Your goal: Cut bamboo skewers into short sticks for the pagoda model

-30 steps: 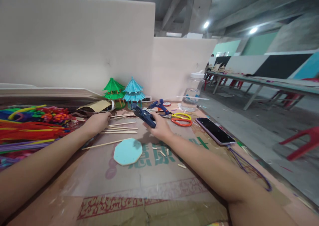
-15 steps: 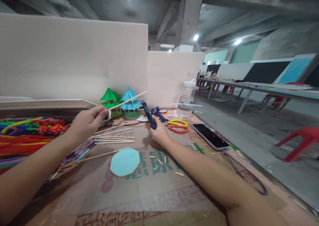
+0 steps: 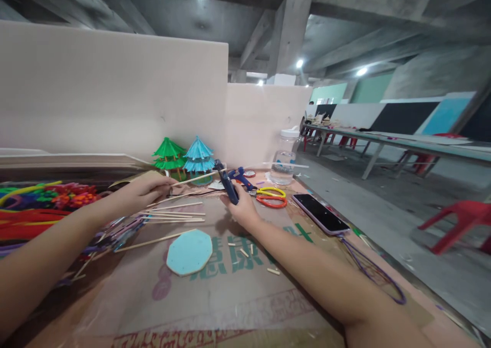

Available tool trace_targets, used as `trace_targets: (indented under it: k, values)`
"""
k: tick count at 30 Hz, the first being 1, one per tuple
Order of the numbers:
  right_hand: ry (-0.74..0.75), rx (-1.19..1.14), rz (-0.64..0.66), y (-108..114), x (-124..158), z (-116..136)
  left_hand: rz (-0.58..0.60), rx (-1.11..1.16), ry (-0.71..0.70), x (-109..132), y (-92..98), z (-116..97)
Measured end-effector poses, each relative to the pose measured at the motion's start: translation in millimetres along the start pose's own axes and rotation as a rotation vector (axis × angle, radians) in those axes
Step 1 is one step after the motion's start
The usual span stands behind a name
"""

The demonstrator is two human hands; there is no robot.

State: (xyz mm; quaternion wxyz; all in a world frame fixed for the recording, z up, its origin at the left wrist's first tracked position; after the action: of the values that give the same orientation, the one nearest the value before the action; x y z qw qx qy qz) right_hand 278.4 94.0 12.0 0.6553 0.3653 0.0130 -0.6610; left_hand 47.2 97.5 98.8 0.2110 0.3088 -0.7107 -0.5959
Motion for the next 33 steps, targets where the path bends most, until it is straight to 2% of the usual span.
trace_targets:
  k: [4,8,19,33]
  values:
    - [0.033,0.011,0.014,-2.2,1.7,8.4,0.027,-0.004,0.011,-0.9,-7.7,-1.4]
    - [0.047,0.037,0.038,-3.6,3.8,16.0,0.022,-0.027,0.034,-0.7,-7.5,-9.6]
    - [0.005,-0.021,0.051,-3.1,3.9,14.0,-0.024,-0.091,0.089,-0.8,-5.5,-14.3]
    - [-0.023,-0.024,0.050,-1.9,4.3,15.2,0.013,-0.109,0.101,-0.5,-11.0,-20.9]
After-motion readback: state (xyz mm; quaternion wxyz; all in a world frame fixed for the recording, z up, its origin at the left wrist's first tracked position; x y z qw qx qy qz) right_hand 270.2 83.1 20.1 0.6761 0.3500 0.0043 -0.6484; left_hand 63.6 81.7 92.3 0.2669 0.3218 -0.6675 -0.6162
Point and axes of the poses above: each hand's wrist, its own x-axis away from the middle knuckle, its own y-axis out of the back of the hand, z = x × y, the point moved 8 cm from there along -x, towards the middle knuckle, and after that the axes turned 14 degrees about z, right-handed, at the moved point
